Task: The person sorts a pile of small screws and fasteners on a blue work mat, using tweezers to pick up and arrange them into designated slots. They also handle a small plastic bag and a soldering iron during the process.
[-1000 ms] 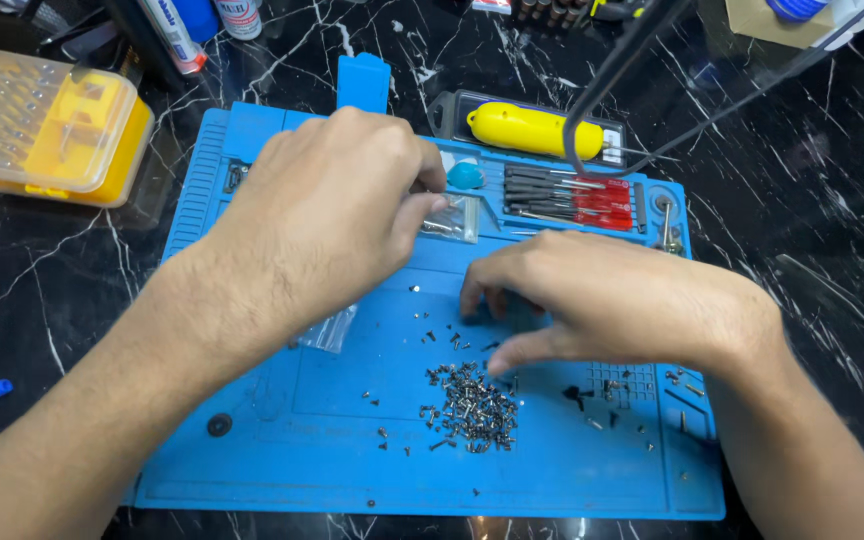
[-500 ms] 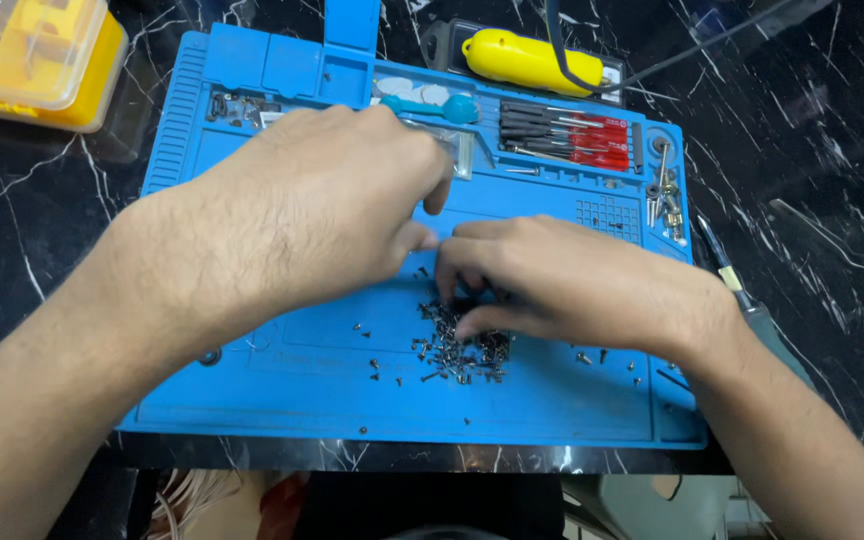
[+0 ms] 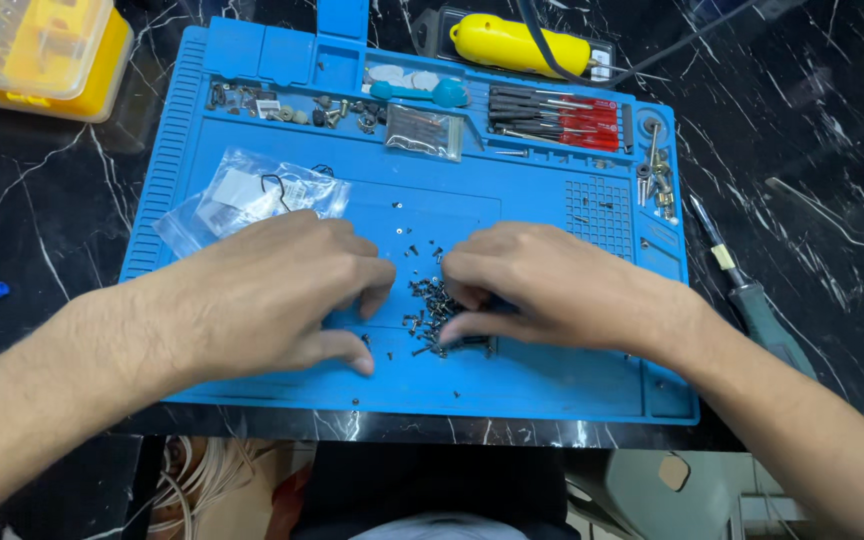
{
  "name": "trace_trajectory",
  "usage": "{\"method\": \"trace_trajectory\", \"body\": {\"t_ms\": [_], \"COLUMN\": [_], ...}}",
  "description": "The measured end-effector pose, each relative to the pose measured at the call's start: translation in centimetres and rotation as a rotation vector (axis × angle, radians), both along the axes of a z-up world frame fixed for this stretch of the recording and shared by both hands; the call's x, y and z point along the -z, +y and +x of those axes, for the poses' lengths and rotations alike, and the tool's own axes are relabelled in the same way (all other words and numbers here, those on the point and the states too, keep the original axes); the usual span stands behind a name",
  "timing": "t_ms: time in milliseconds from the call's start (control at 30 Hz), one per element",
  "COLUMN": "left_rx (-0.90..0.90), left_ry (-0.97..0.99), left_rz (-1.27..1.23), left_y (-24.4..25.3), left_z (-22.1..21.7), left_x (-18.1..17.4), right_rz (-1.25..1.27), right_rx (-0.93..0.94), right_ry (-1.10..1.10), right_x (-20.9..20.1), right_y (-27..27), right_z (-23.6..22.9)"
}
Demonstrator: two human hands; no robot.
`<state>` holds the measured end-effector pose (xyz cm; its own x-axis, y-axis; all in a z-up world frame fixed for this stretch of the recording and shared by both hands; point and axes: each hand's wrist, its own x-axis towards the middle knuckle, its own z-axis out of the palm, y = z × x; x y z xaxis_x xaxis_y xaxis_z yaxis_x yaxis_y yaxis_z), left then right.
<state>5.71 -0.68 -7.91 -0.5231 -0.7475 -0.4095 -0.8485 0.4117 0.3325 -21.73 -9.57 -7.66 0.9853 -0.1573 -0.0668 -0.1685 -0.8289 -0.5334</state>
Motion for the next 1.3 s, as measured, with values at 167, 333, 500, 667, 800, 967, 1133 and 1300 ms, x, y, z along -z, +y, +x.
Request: {"method": "trace_trajectory", "body": {"t_ms": [167,333,500,667,800,967,1133,1300], "left_rx": [0.014,-0.032,-0.011,0.042,0.034,-0.046,-0.033,-0.036], "left_ry": [0.365,0.441,0.387,0.342,0.336,0.454,0.475,0.415], "left_rz": [-0.346,-0.601,-0.338,-0.427,-0.747,-0.519,-0.148,0.103], "left_y": [0.9,1.7,2.8,2.2,1.8,3.4,4.8,5.8], "left_z": [0.7,0.1,1.2,0.9,-0.2,0.6,1.9,1.8], "left_x": [4.6,4.3,2.5,4.4,4.8,1.2,0.1,1.5], "right_rz": [-0.079,-0.086,-0.462,-0.606,-0.526,-0.454,-0.317,-0.123], "right_rx": [0.046,0.048,-0.167,-0.144,-0.097,-0.058,-0.141,-0.160], "right_ry": [-0.149,-0.169,-0.185,-0.297,-0.336,-0.243,-0.111,-0.162], "right_x": [1.8,0.2,2.6,3.9,3.4,0.8,0.9,1.5], "right_y": [-1.1,0.0,2.0,0.2,-0.5,0.9,3.5,4.8], "right_z": [1.5,0.4,-2.1,0.0,0.7,-1.4,-2.9,-3.0]}}
